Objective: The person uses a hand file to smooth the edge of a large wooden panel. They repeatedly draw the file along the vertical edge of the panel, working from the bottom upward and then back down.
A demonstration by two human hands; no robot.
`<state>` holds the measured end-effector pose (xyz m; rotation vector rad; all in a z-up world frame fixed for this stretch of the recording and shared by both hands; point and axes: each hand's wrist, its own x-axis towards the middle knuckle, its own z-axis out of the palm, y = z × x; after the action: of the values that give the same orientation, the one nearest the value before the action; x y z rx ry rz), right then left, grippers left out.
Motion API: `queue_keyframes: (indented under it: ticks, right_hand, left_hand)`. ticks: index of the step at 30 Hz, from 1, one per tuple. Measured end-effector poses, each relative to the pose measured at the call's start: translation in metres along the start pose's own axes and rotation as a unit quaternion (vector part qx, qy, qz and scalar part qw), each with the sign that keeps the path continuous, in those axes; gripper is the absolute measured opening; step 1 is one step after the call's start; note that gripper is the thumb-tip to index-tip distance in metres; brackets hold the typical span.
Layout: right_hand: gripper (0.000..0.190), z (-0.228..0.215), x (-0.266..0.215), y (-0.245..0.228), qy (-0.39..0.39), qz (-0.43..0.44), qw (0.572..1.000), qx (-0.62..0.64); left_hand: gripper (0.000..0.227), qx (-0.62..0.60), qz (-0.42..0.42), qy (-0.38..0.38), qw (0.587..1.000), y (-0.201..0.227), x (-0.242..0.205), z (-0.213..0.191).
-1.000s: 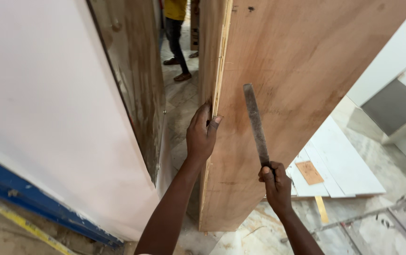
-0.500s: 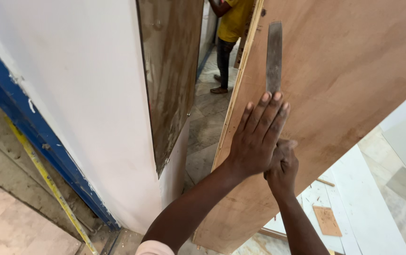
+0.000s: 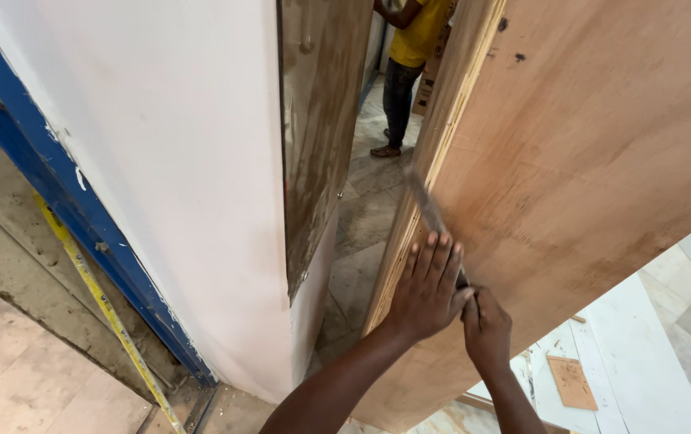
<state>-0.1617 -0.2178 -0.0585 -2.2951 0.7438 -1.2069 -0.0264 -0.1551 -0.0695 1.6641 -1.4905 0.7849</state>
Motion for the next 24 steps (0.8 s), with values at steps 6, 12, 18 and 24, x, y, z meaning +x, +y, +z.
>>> queue_keyframes:
  ticks: [6,12,18,24]
  right_hand:
    - [0.018,0.028,-0.080,0.034,-0.051,0.075,0.988,-0.121]
    - [0.019,0.068,-0.161,0.052,-0.165,0.310,0.936,-0.005]
    - [0.052,0.084,-0.163,-0.012,-0.187,0.166,0.916,0.313]
    - [0.073,0.088,-0.147,-0.114,-0.148,0.365,0.780,0.486]
  left_hand:
    - [0.080,-0.087,-0.028,-0.143,0.985,-0.007,-0.094,0.004]
    - [0.082,-0.285,-0.229,-0.143,0.920,-0.028,-0.180,-0.031]
    - [0.080,-0.594,-0.441,-0.172,0.651,-0.017,-0.155,-0.076]
    - [0.072,-0.675,-0.339,-0.093,0.649,-0.022,-0.131,-0.130]
